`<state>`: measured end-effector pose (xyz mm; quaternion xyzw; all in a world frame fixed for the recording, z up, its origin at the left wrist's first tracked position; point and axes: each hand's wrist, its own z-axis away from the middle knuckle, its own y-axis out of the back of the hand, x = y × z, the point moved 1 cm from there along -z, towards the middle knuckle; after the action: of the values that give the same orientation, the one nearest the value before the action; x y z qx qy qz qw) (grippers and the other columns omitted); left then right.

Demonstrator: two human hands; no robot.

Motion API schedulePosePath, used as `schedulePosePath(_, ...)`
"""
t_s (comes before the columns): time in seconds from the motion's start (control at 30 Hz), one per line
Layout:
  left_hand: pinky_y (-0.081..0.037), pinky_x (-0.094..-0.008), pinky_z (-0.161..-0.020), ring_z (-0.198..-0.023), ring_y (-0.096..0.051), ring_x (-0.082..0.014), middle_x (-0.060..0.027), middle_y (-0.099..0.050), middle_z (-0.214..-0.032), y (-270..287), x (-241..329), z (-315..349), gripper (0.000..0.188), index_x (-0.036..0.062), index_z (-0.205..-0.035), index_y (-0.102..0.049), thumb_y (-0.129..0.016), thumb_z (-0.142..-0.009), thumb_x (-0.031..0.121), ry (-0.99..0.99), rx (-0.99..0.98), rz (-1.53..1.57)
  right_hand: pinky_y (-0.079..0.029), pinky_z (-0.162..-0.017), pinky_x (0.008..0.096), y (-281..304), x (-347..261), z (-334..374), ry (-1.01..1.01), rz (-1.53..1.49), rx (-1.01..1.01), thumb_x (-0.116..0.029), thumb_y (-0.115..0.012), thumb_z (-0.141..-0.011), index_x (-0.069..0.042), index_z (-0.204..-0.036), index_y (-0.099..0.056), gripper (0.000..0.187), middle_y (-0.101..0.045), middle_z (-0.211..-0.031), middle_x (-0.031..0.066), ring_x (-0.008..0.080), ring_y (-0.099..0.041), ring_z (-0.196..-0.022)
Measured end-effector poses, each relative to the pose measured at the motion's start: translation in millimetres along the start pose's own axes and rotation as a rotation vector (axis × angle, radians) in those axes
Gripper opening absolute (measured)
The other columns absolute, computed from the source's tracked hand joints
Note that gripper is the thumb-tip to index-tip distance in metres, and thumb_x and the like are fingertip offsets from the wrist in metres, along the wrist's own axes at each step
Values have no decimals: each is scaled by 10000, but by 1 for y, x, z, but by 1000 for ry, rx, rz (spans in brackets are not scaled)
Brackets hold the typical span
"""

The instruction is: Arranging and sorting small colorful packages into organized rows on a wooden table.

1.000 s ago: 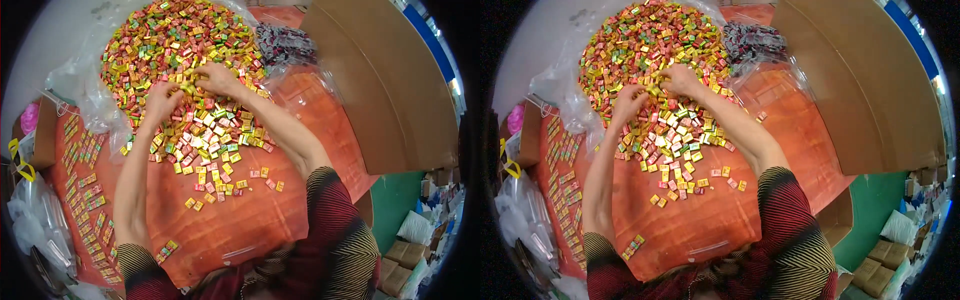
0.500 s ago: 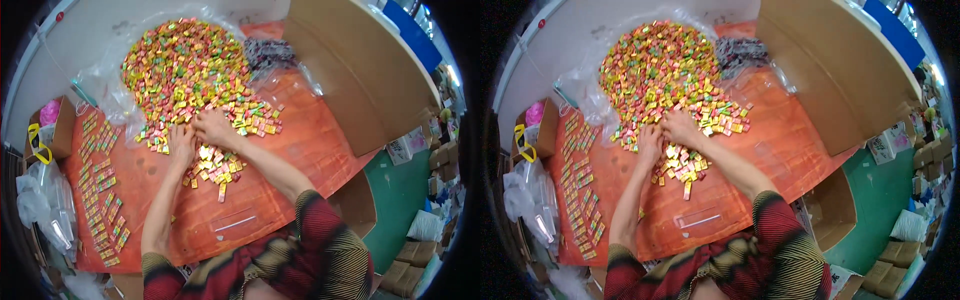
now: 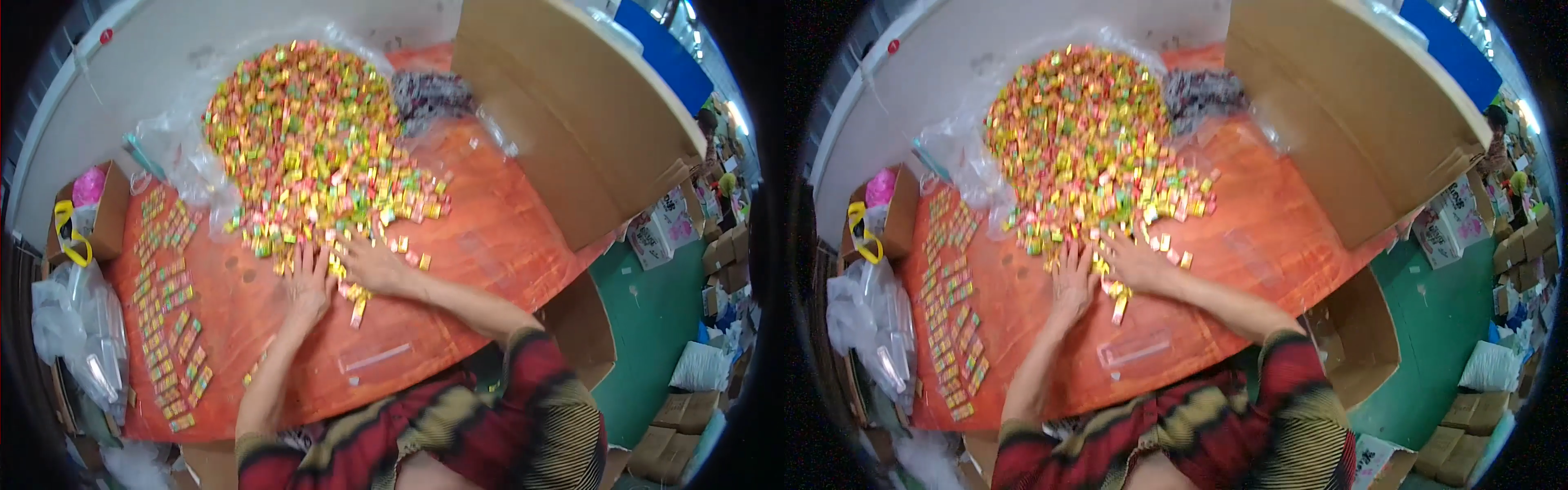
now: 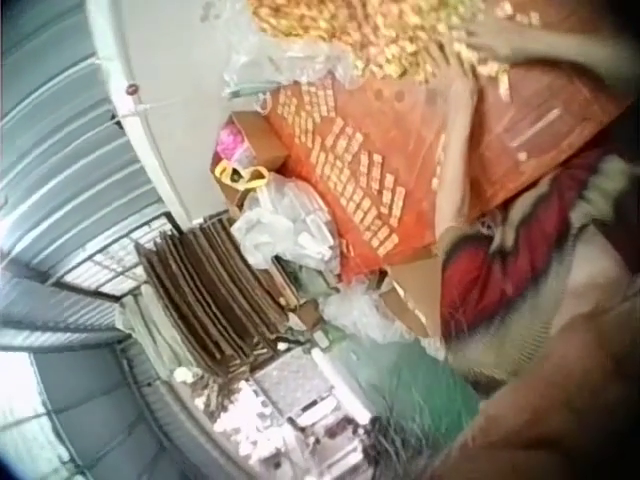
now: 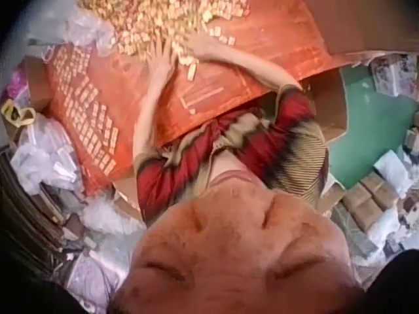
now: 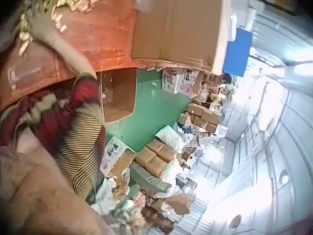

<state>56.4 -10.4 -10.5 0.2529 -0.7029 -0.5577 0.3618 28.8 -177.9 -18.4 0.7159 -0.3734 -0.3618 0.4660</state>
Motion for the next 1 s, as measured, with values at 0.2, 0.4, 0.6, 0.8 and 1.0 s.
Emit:
schedulePosePath(0.2, -235, -551, -978, -1227, -285, -389, -166, -341, -1319, 14, 1, -29, 446, 124, -1231, -448, -540, -814, 250, 51, 176, -127, -264, -929, 602, 18, 26, -29, -109, 105, 107, -316, -585, -749, -158, -1194, -480, 484, -370, -1316, 97, 322, -267, -1254)
schedulePosePath(0.4, -275, -540, -943, -1200, -324, -379, -149, -393, -1279, 19, 0, 33, 327, 107, -1128, -535, -551, -813, 194, 33, 278, -42, -405, -832, 443, 45, -2, 11, -299, -170, 21, -171, -573, -785, -98, -1094, -539, 320, -498, -1122, 126, 314, -462, -1041)
schedulePosePath(0.6, -304, -493, -902, -1170, -355, -356, -124, -427, -1244, 10, 40, 48, 410, 89, -1170, -499, -585, -785, 201, -70, 245, 86, -452, -682, 381, 22, -40, 32, -137, -248, 77, -120, -579, -738, -56, -997, -567, 267, -523, -957, 144, 314, -520, -883)
schedulePosePath(0.8, -325, -477, -879, -1147, -381, -356, -140, -451, -1200, -4, 26, 40, 376, 76, -1101, -527, -605, -770, 235, 81, 244, 3, -433, -704, 384, 16, -26, 13, -169, -109, 256, -121, -497, -778, -67, -983, -586, 229, -549, -1030, 120, 299, -532, -835)
schedulePosePath(1.0, -374, -433, -820, -1041, -443, -357, -159, -496, -1092, -1, 36, 47, 307, 55, -1022, -554, -621, -754, 189, 65, 513, 54, -435, -693, 372, 31, 5, 34, -331, -34, 288, -115, -533, -798, -96, -975, -611, 194, -563, -939, 95, 284, -538, -840)
